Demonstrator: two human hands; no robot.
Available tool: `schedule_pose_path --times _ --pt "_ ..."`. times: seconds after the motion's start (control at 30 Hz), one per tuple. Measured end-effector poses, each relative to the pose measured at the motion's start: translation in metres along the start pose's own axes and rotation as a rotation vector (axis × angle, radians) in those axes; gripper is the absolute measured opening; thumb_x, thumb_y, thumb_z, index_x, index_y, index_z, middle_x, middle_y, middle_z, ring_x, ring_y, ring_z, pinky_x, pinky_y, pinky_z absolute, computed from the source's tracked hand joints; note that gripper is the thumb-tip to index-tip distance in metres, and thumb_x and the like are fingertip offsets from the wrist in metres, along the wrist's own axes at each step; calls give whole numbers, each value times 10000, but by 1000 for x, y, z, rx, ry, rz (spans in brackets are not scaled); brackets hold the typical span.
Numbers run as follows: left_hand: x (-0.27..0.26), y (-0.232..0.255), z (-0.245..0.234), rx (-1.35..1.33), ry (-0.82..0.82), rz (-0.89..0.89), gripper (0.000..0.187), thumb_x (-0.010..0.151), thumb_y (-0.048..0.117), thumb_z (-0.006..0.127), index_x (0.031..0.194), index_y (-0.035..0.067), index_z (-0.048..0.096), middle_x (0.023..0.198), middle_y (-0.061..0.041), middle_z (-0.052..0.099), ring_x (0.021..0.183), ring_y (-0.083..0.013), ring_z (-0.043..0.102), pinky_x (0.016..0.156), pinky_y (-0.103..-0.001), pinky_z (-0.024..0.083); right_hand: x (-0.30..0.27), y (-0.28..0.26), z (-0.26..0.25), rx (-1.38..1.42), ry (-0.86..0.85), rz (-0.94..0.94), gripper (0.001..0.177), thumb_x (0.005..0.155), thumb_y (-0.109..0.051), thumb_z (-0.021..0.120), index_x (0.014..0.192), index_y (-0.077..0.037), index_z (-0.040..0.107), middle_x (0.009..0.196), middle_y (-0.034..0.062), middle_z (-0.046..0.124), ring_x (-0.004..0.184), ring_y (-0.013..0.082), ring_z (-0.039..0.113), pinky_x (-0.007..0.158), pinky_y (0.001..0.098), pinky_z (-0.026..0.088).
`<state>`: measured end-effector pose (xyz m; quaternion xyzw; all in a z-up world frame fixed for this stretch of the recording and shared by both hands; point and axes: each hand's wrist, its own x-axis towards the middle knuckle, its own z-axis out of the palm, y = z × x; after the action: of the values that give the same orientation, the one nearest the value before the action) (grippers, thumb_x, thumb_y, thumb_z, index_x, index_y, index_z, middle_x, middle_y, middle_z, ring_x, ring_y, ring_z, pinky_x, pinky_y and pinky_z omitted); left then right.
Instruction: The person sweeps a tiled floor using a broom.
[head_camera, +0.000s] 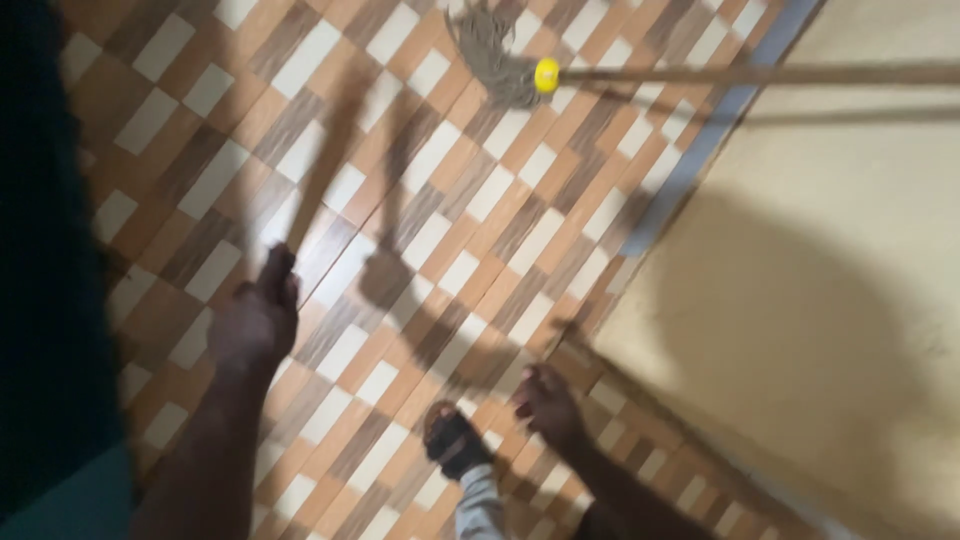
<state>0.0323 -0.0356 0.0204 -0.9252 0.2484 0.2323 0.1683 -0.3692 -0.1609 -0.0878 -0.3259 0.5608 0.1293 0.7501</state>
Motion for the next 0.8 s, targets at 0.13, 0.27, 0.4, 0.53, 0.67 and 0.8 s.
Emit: schedule_pose_path --times 0.13,0.27,0.4,0.53,0.67,0.8 --pt "-12 12 53 -12 -342 266 581 997 383 501 1551 453 338 1011 -181 700 843 -390 709 772 -541 565 -3 -16 23 -154 -67 50 431 1003 -446 562 1285 -122 598 916 75 701 698 142 675 552 291 511" --pt "-52 17 86 128 -567 326 553 1013 411 465 1532 545 328 1082 -136 682 911 -335 723 836 -486 590 7 -24 34 -197 -99 -1 431 1003 -450 579 1268 -112 612 949 75 709 755 127 678 612 280 534" --pt "-36 31 87 78 -301 31 560 1033 388 452 1568 463 306 1094 -217 652 913 -402 699 812 -528 577 32 -25 26 -209 -97 -132 409 1004 -427 588 1186 -65 646 916 33 690 781 109 680 681 281 583" --pt "-16 54 72 -307 -92 -276 328 1079 449 487 1354 291 566 1060 -221 720 956 -449 693 840 -586 553 49 -24 21 -35 -68 -204 380 996 -394 623 1165 -56 661 889 40 678 764 115 661 669 300 571" --pt "-53 76 54 -166 -254 140 547 1011 365 440 1550 424 365 1070 -220 667 894 -436 701 795 -591 556 38 -20 15 -29 -71 -92 383 1011 -420 602 1162 -72 656 838 58 673 687 124 632 616 292 554" --pt "-105 95 67 90 -302 170 530 1034 244 412 1550 359 368 1139 -175 647 895 -388 725 738 -546 589 20 -11 16 -122 -129 40 363 988 -423 588 1169 -113 637 825 17 656 649 98 613 552 274 507"
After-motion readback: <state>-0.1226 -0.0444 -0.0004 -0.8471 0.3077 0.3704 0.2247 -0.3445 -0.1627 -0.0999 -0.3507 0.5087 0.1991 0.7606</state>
